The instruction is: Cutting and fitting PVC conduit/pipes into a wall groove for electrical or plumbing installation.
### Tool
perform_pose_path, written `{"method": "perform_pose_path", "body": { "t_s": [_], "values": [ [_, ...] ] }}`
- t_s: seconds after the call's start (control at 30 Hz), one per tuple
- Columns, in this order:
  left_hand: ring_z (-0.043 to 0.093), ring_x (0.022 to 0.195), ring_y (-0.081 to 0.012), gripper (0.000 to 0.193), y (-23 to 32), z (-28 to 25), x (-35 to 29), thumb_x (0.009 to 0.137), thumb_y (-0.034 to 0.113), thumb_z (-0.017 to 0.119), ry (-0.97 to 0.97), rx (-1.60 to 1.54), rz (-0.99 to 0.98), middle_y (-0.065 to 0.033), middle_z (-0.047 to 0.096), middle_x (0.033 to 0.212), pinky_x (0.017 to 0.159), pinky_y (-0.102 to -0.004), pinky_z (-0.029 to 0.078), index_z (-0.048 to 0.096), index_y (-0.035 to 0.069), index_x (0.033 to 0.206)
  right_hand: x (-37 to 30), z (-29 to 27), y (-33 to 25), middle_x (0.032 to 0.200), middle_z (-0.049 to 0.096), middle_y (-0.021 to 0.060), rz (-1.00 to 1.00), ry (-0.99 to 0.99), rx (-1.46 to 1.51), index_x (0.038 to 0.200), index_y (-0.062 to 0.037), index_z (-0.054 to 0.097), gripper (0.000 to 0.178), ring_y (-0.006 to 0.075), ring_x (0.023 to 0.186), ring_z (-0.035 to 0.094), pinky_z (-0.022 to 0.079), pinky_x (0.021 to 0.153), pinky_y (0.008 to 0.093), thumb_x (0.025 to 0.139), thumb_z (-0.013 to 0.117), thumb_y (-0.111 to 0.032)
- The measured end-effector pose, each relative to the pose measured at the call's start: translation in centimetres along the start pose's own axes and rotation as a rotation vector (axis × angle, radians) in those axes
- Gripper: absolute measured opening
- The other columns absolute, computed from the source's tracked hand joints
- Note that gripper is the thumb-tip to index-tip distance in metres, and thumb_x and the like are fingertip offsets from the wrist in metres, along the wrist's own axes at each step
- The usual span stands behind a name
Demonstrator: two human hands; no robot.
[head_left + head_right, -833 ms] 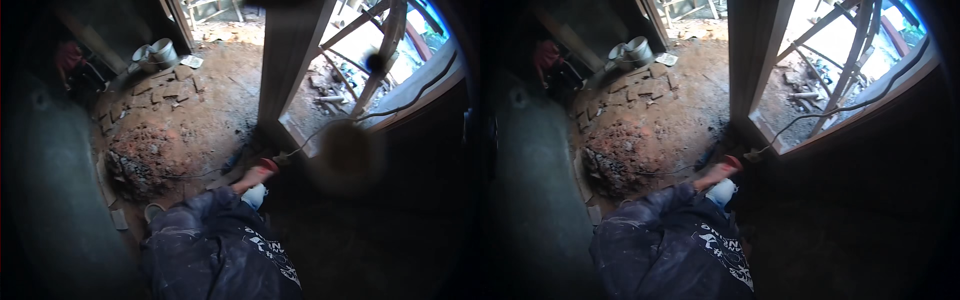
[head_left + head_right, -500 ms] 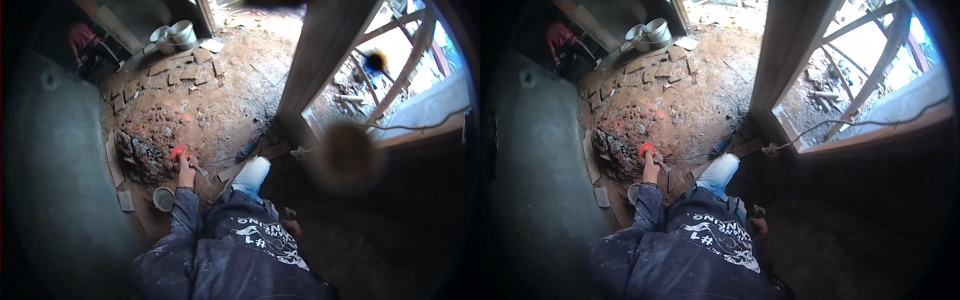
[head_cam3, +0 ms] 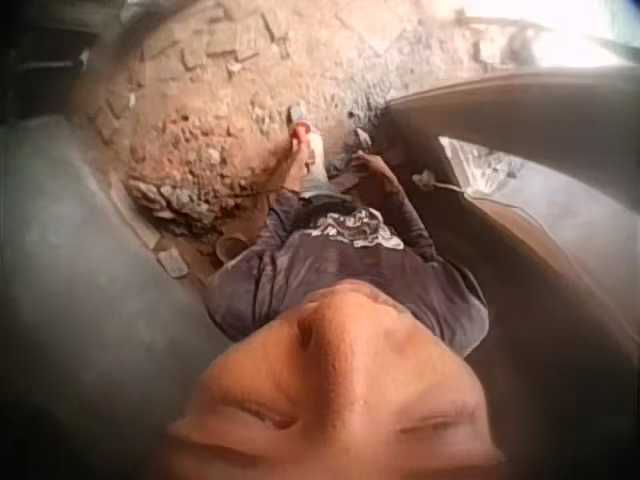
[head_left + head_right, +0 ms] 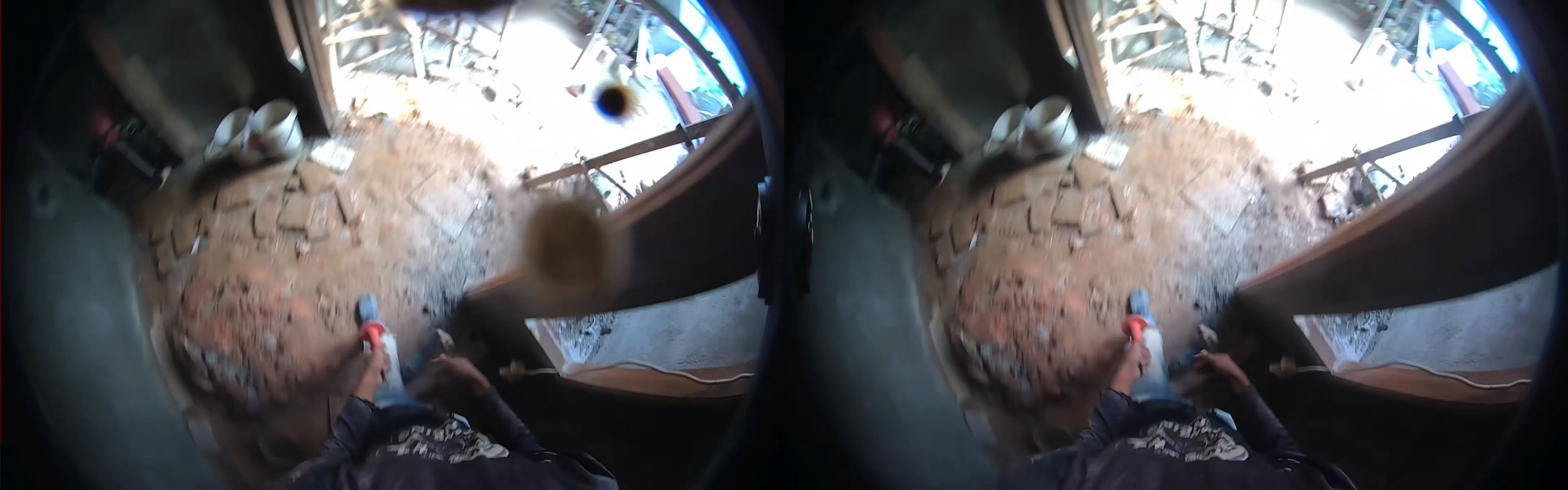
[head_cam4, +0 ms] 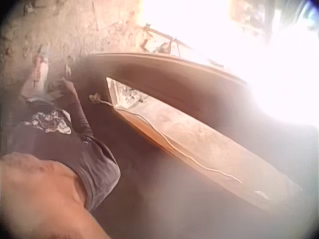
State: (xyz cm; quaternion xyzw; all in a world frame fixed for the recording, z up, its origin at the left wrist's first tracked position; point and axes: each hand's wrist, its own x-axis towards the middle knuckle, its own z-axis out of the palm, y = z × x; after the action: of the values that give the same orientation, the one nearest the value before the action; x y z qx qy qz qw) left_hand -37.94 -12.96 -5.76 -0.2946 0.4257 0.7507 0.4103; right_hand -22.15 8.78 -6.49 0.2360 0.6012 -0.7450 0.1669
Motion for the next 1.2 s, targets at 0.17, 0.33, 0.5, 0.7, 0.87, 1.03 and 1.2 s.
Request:
{"method": "perform_pose_path", "body": {
  "t_s": [0.17,0.33,0.5,0.7,0.87,1.03,1.2],
  "values": [
    [0.054,0.046,-0.0203,0.06,8.0,8.5,5.4,0.09,0.026,0.055,-0.162,1.015,-0.091,-0.0115,0.059,0.08,0.042,-0.0346,0.046,0.027,0.013,0.141,11.9,6.7,-13.7,0.101,0.063,0.0093,0.431,0.236,0.841,0.111,-0.0053,0.056,0.047,0.0232,0.091,0.061,0.051,0.079,0.0402,0.1,0.032,-0.045],
    [0.061,0.103,-0.0396,0.079,16.4,15.6,6.9,0.091,0.021,0.052,-0.272,1.378,0.245,-0.0296,0.054,0.122,0.084,-0.043,0.051,-0.002,0.014,0.148,22.0,3.9,-19.5,0.083,0.062,0.0076,0.277,0.282,1.152,0.101,-0.0054,0.053,0.038,0.0206,0.071,0.06,0.052,0.066,0.0372,0.101,0.035,-0.038],
    [0.062,0.057,-0.0204,0.085,20.4,21.4,9.2,0.091,0.011,0.051,-0.513,1.146,-0.147,-0.0188,0.06,0.094,0.048,-0.0337,0.052,-0.011,0.022,0.148,28.0,-0.9,-24.2,0.068,0.059,0.0069,0.223,0.421,1.279,0.1,-0.0041,0.052,0.037,0.0199,0.057,0.059,0.05,0.051,0.035,0.097,0.043,-0.039],
    [0.066,0.065,-0.0162,0.053,28.4,28.7,16.4,0.098,0.038,0.045,-0.844,1.235,-0.56,-0.0096,0.065,0.09,0.055,-0.0295,0.055,0.029,0.024,0.146,31.1,-14.8,-20.1,0.068,0.049,0.0086,0.207,0.288,1.799,0.099,-0.0005,0.044,0.041,0.0176,0.053,0.048,0.034,0.038,0.0288,0.096,0.036,-0.041],
    [0.065,0.073,-0.021,0.038,32.4,23.6,34.9,0.098,0.03,0.047,-0.001,0.613,0.102,-0.0092,0.063,0.096,0.061,-0.0331,0.053,0.04,0.016,0.132,32.8,-29.7,-17.8,0.061,0.047,0.0057,0.256,0.503,1.521,0.095,-0.0036,0.042,0.029,0.0145,0.042,0.042,0.035,0.036,0.0259,0.096,0.037,-0.032],
    [0.059,0.093,-0.0196,0.046,35.5,16.8,39.2,0.095,0.044,0.047,0.494,0.185,-0.018,-0.0037,0.057,0.118,0.078,-0.0396,0.05,0.043,0.013,0.129,34.6,-35.7,-31.5,0.06,0.05,0.005,0.471,0.729,0.8,0.091,-0.0057,0.05,0.029,0.0115,0.039,0.04,0.03,0.033,0.0251,0.098,0.04,-0.032],
    [0.062,0.072,-0.0186,0.028,36.3,18.5,45.7,0.092,0.028,0.052,0.566,0.825,-0.046,-0.0046,0.065,0.084,0.056,-0.0382,0.052,0.055,0.009,0.113,35.1,-41.7,-35.4,0.064,0.057,0.0045,0.82,0.819,0.055,0.08,-0.0065,0.062,0.024,0.0136,0.046,0.049,0.035,0.04,0.0302,0.086,0.06,-0.03]
  ]
}}
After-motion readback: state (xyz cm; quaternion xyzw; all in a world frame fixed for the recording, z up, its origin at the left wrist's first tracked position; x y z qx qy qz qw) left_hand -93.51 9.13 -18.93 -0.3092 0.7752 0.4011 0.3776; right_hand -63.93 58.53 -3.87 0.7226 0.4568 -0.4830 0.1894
